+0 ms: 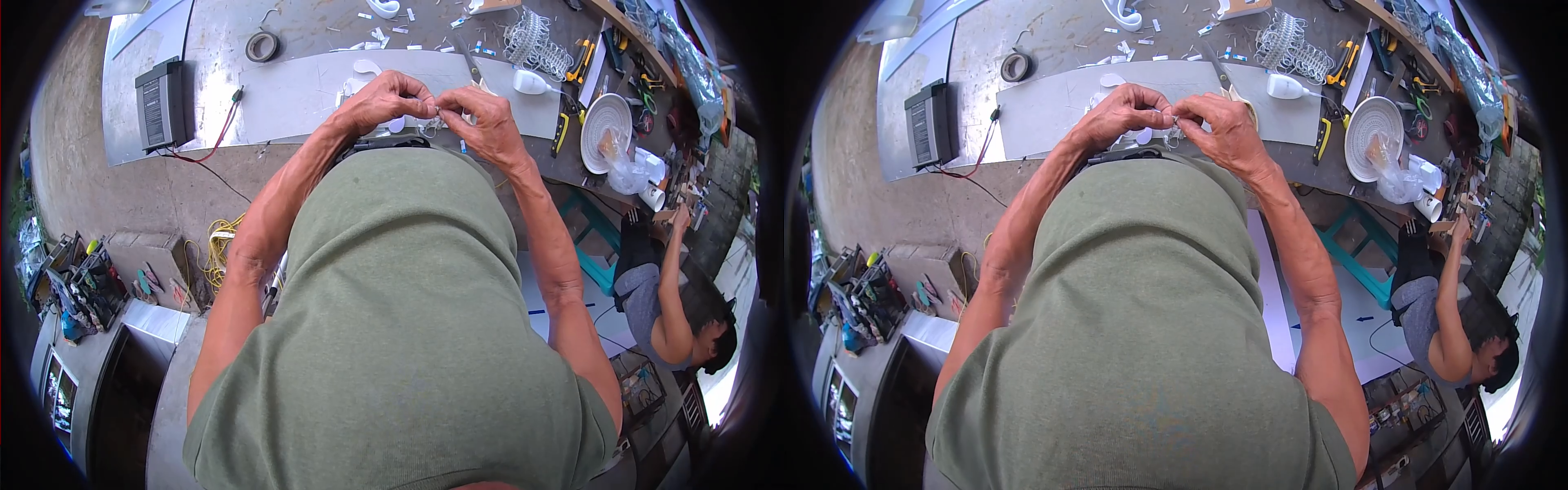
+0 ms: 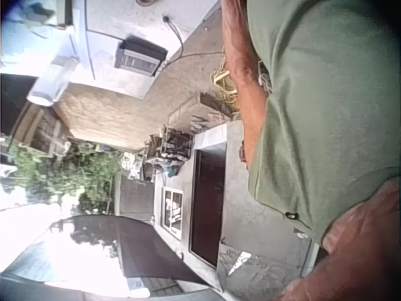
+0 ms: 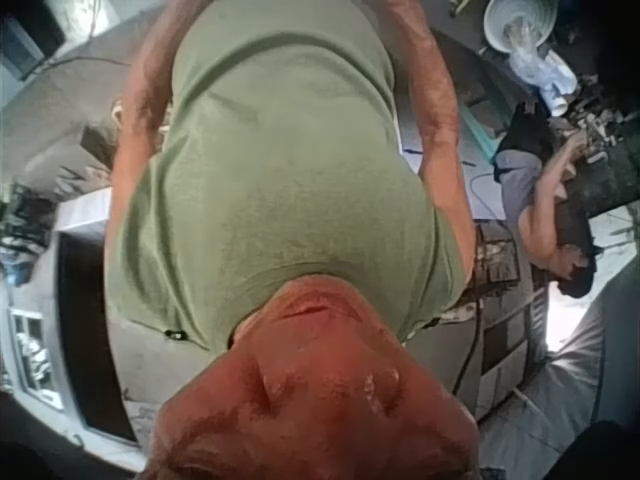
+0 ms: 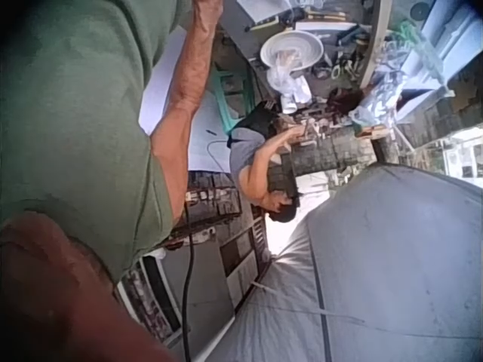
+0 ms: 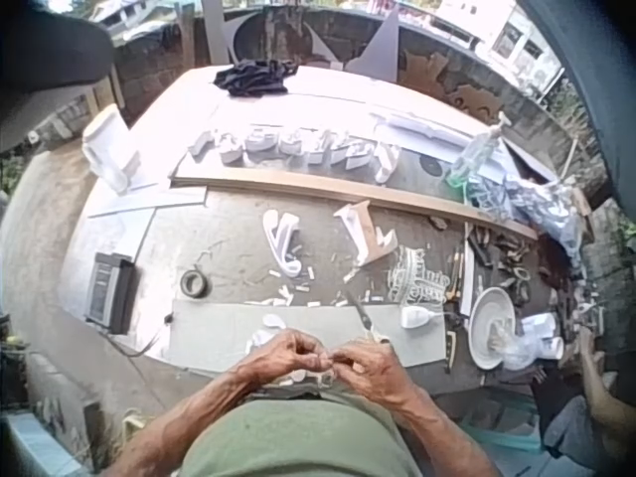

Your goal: Assembling sign components including wiring LED modules and preparing letters.

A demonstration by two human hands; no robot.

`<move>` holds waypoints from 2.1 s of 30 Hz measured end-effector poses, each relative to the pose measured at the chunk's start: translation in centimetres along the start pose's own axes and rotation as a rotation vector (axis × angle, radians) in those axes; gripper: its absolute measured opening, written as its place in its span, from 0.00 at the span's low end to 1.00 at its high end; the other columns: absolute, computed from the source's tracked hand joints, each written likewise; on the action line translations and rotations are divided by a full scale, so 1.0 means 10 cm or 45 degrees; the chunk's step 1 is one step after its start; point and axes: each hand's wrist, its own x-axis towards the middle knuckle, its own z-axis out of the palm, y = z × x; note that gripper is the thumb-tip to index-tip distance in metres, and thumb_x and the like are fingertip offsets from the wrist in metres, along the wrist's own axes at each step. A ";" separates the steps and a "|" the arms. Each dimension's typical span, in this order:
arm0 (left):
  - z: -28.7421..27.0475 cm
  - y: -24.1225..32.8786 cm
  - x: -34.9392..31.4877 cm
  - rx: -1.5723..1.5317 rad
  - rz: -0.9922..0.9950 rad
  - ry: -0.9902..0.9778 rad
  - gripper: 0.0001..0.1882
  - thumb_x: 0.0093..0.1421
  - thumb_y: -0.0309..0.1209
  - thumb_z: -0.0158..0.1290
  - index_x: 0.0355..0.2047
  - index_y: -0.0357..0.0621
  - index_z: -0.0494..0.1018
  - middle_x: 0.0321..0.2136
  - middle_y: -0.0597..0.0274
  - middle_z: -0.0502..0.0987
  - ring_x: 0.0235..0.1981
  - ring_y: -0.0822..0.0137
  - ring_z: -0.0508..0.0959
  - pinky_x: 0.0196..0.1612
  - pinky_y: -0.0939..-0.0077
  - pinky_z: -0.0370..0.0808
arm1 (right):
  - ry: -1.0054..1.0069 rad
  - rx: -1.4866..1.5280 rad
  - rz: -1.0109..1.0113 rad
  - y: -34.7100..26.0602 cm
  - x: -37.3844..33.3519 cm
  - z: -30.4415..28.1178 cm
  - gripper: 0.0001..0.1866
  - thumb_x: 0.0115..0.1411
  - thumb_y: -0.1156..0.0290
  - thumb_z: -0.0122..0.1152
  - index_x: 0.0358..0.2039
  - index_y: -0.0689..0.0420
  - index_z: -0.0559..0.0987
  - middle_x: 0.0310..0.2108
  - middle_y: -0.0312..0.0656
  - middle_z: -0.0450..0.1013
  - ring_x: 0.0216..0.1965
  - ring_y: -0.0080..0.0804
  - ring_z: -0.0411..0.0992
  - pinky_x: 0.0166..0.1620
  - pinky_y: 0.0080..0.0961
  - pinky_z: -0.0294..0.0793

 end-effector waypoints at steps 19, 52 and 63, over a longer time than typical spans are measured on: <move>-0.03 -0.11 0.06 -0.105 -0.094 -0.067 0.08 0.55 0.33 0.64 0.30 0.43 0.81 0.22 0.71 0.77 0.23 0.79 0.69 0.27 0.82 0.63 | 0.111 -0.261 -0.378 0.12 -0.07 0.12 0.07 0.56 0.78 0.64 0.36 0.60 0.78 0.26 0.43 0.71 0.30 0.39 0.71 0.34 0.35 0.73; -0.02 0.02 -0.01 0.067 0.042 0.083 0.13 0.54 0.38 0.62 0.31 0.40 0.81 0.25 0.68 0.78 0.26 0.77 0.71 0.31 0.80 0.64 | 0.278 0.372 0.276 0.03 -0.15 0.25 0.07 0.63 0.74 0.61 0.42 0.59 0.80 0.32 0.38 0.79 0.33 0.24 0.75 0.36 0.25 0.74; 0.02 -0.01 -0.04 0.041 0.043 0.043 0.14 0.56 0.38 0.62 0.31 0.38 0.81 0.24 0.68 0.78 0.27 0.77 0.71 0.33 0.80 0.65 | 0.287 -0.080 -0.207 0.04 -0.15 0.26 0.11 0.57 0.81 0.63 0.41 0.59 0.82 0.34 0.43 0.80 0.32 0.36 0.76 0.35 0.31 0.74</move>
